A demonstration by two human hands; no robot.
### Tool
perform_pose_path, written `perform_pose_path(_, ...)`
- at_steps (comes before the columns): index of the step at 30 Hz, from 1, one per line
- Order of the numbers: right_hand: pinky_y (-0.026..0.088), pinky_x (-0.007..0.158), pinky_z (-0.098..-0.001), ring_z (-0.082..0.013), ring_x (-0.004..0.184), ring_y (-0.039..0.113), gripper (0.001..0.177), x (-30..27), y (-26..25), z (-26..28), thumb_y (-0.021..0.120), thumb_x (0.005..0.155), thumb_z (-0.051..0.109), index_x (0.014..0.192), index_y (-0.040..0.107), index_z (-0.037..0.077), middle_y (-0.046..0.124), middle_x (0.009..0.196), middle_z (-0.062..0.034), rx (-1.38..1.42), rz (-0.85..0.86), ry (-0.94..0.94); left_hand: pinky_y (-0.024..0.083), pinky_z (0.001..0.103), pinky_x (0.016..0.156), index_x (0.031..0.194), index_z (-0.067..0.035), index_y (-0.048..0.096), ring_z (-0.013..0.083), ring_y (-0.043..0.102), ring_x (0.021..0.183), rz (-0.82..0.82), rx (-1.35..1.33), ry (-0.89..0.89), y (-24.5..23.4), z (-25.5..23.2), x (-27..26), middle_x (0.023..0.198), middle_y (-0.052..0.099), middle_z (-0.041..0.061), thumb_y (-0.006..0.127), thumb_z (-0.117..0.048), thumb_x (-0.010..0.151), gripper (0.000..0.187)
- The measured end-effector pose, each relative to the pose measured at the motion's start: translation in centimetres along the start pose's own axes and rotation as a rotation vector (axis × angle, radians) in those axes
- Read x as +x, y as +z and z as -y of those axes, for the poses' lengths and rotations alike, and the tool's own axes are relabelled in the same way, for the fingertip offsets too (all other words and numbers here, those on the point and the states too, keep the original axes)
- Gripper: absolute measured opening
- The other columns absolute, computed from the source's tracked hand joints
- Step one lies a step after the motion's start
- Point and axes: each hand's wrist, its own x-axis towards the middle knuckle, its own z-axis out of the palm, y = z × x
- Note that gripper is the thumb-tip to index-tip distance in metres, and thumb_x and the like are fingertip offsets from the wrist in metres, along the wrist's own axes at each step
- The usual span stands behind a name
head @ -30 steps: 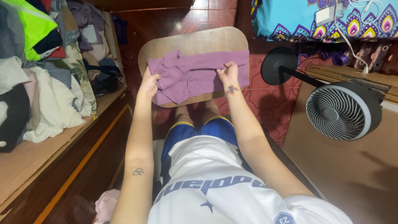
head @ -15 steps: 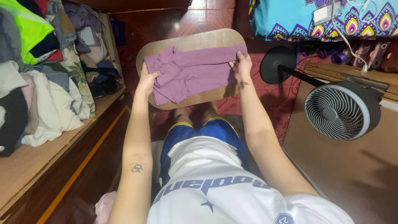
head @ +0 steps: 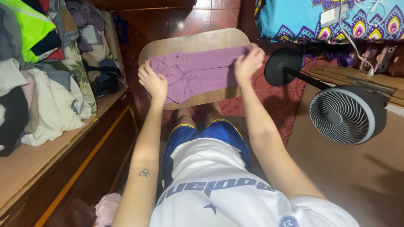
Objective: Fold several items of clothing and put them away in a closet.
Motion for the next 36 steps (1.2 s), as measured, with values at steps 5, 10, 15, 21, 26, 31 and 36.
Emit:
perform_pose_path(5, 0.043, 0.106, -0.0500, -0.0311, 0.129, 0.053, 0.044, -3.6, -2.0, 6.8, 0.060, 0.086, 0.007, 0.129, 0.065, 0.012, 0.060, 0.133, -0.0119, 0.370, 0.554, -0.401, 0.023, 0.053, 0.127, 0.158, -0.007, 0.038, 0.0296, 0.028, 0.157, 0.274, 0.263, 0.566, 3.2, 1.3, -2.1, 0.165, 0.035, 0.014, 0.059, -0.018, 0.102, 0.061)
perform_pose_path(10, 0.024, 0.118, -0.0638, -0.0372, 0.148, 0.031, 0.065, -8.2, -0.4, 9.8, 0.062, 0.091, 0.022, 0.154, 0.046, 0.014, 0.035, 0.162, -0.0151, 0.345, 0.783, -0.710, 0.013, 0.057, 0.125, 0.161, -0.002, 0.028, 0.0330, 0.016, 0.157, 0.355, 0.227, 0.600, 5.7, 2.6, -2.6, 0.169, 0.020, 0.016, 0.056, -0.039, 0.101, 0.077)
perform_pose_path(15, 0.008, 0.122, -0.0673, -0.0299, 0.157, 0.018, 0.070, -7.8, 0.5, 8.6, 0.060, 0.101, 0.040, 0.162, 0.030, 0.027, 0.020, 0.171, -0.0055, 0.174, 1.001, -0.660, 0.013, 0.055, 0.126, 0.163, -0.005, 0.028, 0.0302, 0.017, 0.158, 0.334, 0.319, 0.644, 5.0, 2.4, -2.4, 0.171, 0.020, 0.014, 0.059, -0.043, 0.100, 0.079)
perform_pose_path(21, 0.009, 0.116, -0.0701, -0.0344, 0.153, 0.020, 0.073, -6.2, 1.0, 4.8, 0.066, 0.093, 0.039, 0.159, 0.038, 0.025, 0.024, 0.167, -0.0112, 0.033, 0.814, -0.666, 0.014, 0.055, 0.126, 0.163, -0.010, 0.029, 0.0283, 0.018, 0.158, 0.304, 0.381, 0.668, 6.8, 3.6, -1.4, 0.172, 0.019, 0.010, 0.056, -0.039, 0.102, 0.073)
perform_pose_path(26, 0.032, 0.111, -0.0573, -0.0391, 0.136, 0.044, 0.063, -4.0, -1.1, -1.6, 0.075, 0.092, 0.043, 0.142, 0.054, 0.009, 0.049, 0.146, -0.0190, 0.127, 0.421, -0.195, 0.016, 0.055, 0.125, 0.163, -0.011, 0.032, 0.0288, 0.021, 0.157, 0.255, 0.488, 0.691, 7.6, 3.6, -1.3, 0.172, 0.022, 0.011, 0.055, -0.023, 0.099, 0.069)
perform_pose_path(31, 0.044, 0.105, -0.0488, -0.0387, 0.120, 0.054, 0.055, -4.1, 1.1, -7.8, 0.074, 0.099, 0.045, 0.134, 0.059, 0.006, 0.057, 0.124, -0.0195, 0.231, 0.387, 0.191, 0.019, 0.054, 0.125, 0.161, -0.012, 0.038, 0.0306, 0.025, 0.156, 0.249, 0.475, 0.705, 7.7, 3.8, -1.4, 0.170, 0.027, 0.012, 0.051, -0.010, 0.093, 0.069)
perform_pose_path(36, 0.047, 0.097, -0.0476, -0.0351, 0.108, 0.057, 0.065, -3.6, 1.0, -6.6, 0.081, 0.086, 0.055, 0.120, 0.059, 0.004, 0.058, 0.113, -0.0156, 0.258, 0.485, 0.261, 0.019, 0.056, 0.126, 0.156, -0.009, 0.046, 0.0356, 0.027, 0.155, 0.278, 0.352, 0.704, 8.2, 4.2, -1.4, 0.167, 0.033, 0.018, 0.051, -0.007, 0.099, 0.058)
